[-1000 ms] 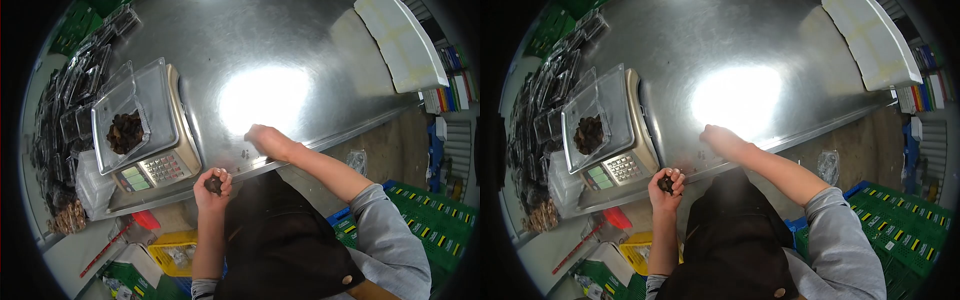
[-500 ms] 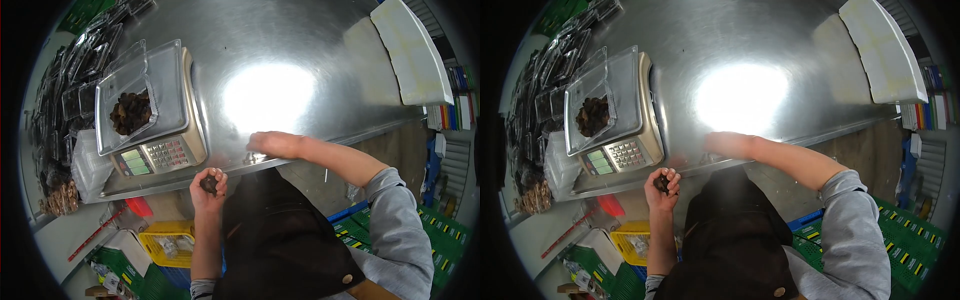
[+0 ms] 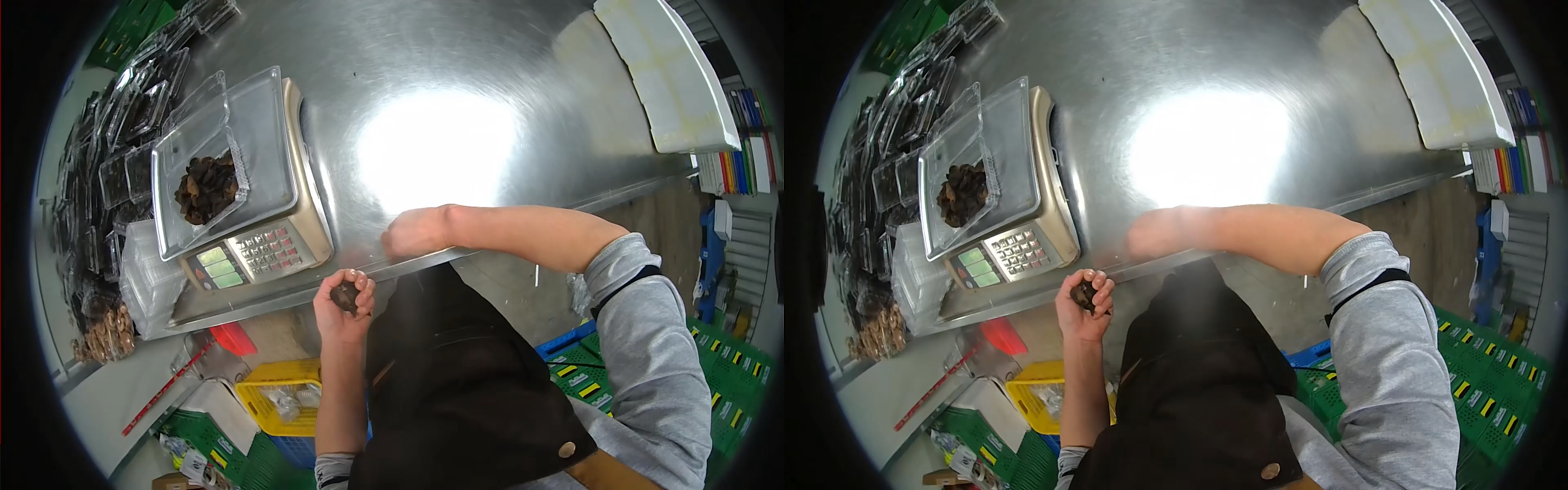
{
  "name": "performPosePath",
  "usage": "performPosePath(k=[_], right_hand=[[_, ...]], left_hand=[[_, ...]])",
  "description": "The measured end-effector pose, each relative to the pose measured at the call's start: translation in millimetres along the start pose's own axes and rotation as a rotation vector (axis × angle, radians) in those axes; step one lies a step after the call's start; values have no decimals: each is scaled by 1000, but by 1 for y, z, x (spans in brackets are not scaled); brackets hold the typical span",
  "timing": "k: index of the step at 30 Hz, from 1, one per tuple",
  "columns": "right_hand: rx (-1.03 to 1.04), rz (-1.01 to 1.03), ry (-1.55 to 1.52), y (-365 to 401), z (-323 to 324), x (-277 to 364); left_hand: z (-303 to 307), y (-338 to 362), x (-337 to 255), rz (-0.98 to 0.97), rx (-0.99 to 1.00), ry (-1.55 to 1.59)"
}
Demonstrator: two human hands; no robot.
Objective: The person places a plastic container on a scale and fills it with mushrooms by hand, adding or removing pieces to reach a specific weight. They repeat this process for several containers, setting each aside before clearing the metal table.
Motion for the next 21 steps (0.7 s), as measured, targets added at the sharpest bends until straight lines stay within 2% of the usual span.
performPosePath(k=[2,6,8,9,10,11,12,14,15,16,17,21], right_hand=[[39,-211,-58,7,2,0],[-87,-222,-270,61,8,-5],[-429,-531,-772,95,8,2],[-449,-552,-754,110,9,7],[-584,-672,-1035,129,12,12],[-746,-785,-1302,155,17,17],[-983,-765,-1324,183,3,8],[-1301,-784,-1118,251,33,8],[-1462,-758,-1005,289,47,6],[-1698,-748,-849,320,82,19],[-1850,-699,-785,357,116,34],[-2139,-667,63,519,194,59]], left_hand=[[-1,-1,-1,10,-12,-19],[-4,-6,0,48,-7,-50],[-11,-12,3,72,22,-64],[-16,-14,6,77,0,-72],[-25,-19,10,89,-7,-84],[-36,-22,15,108,-2,-99],[-41,-28,20,117,-2,-103],[-58,-39,30,110,-12,-156],[-58,-49,31,145,49,-118],[-70,-54,33,153,10,-152],[-83,-61,39,142,-11,-172],[-143,-112,75,105,4,-261]])
Point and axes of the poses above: each hand's wrist, its own y-axis away from the middle knuckle, its own z-axis out of the back of the hand, x = y × z, the point moved 1 cm from there along -y, towards the middle knuckle, and after that the axes turned 1 degree about -x, right-handed, at the moved point
